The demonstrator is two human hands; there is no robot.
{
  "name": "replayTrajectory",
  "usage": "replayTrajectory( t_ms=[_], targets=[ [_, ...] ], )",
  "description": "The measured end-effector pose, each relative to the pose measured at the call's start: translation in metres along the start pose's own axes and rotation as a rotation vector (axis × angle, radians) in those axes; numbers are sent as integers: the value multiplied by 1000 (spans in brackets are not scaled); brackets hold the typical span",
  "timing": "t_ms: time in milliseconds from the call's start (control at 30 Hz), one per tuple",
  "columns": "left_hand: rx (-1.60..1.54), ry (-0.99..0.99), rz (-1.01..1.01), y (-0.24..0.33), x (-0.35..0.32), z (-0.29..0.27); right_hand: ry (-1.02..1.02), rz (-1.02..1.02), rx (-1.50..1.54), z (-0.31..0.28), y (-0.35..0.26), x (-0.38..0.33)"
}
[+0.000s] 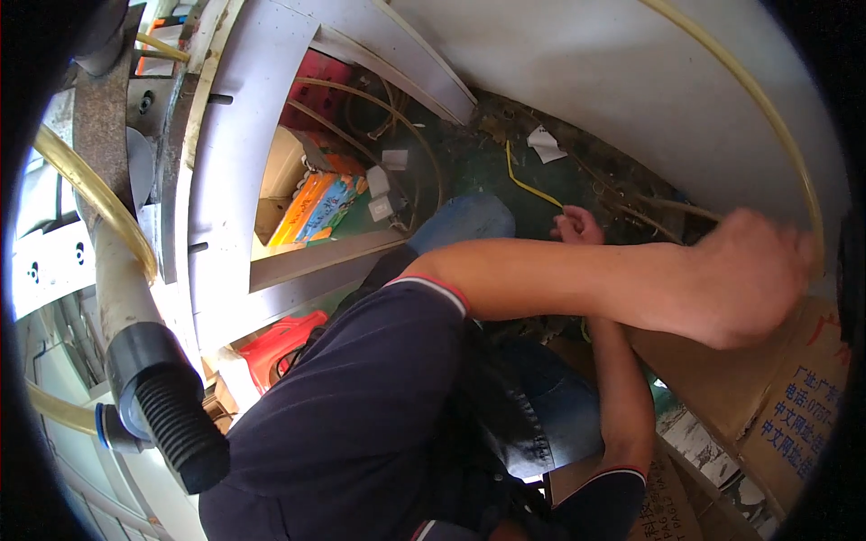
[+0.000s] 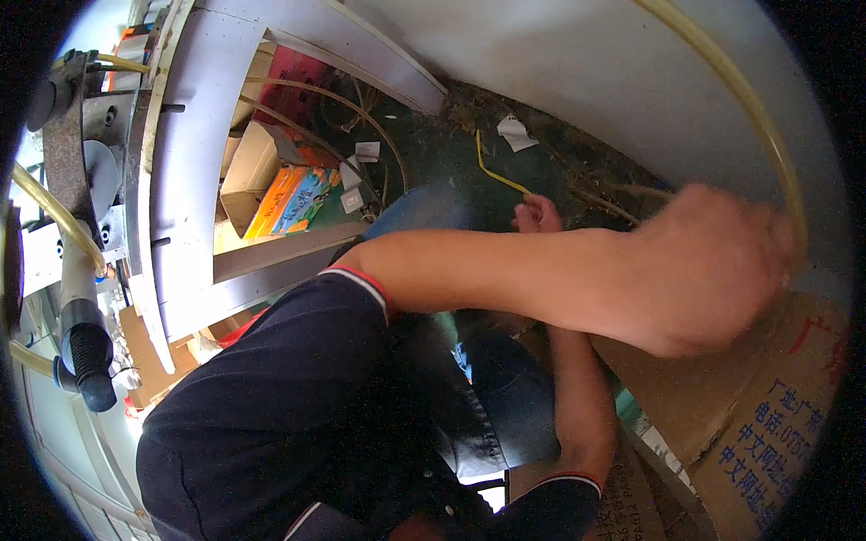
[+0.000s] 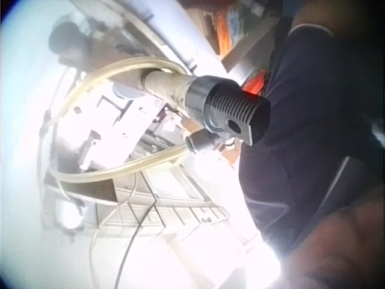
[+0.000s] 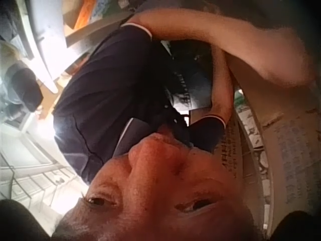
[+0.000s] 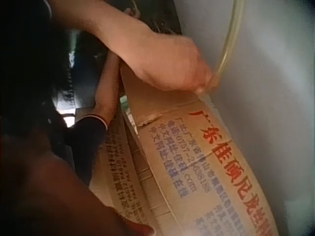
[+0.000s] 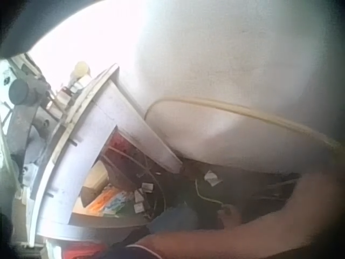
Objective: Moving boxes, adjusting wiring under a table, and then assembling small metal components using a fixture at a workbench.
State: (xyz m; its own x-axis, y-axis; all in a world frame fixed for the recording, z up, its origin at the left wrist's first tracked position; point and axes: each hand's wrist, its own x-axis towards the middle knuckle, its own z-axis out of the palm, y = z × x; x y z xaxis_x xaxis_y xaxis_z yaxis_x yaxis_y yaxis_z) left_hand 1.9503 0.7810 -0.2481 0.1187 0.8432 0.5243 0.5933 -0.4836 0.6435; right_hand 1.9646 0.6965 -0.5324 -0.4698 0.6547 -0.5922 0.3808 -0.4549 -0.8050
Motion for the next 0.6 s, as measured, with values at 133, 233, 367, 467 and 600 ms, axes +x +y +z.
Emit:
replayTrajectory(
  t_ms=[133,233,367,467,600],
  targets=[
    [-233,35,-398,11,-2,-21,148,-245,443,12,-89,-9],
    [-255,-63,-406,23,-15,-12,82,-513,512,40,-194,-23],
    [-252,-294,-371,31,-35,-5,-27,-782,705,37,-265,-30],
    [-287,-375,-375,31,-42,-4,1,-872,751,11,-281,-36],
    [-219,-526,-379,39,-36,-8,100,-922,641,-12,-278,-32]
  ],
)
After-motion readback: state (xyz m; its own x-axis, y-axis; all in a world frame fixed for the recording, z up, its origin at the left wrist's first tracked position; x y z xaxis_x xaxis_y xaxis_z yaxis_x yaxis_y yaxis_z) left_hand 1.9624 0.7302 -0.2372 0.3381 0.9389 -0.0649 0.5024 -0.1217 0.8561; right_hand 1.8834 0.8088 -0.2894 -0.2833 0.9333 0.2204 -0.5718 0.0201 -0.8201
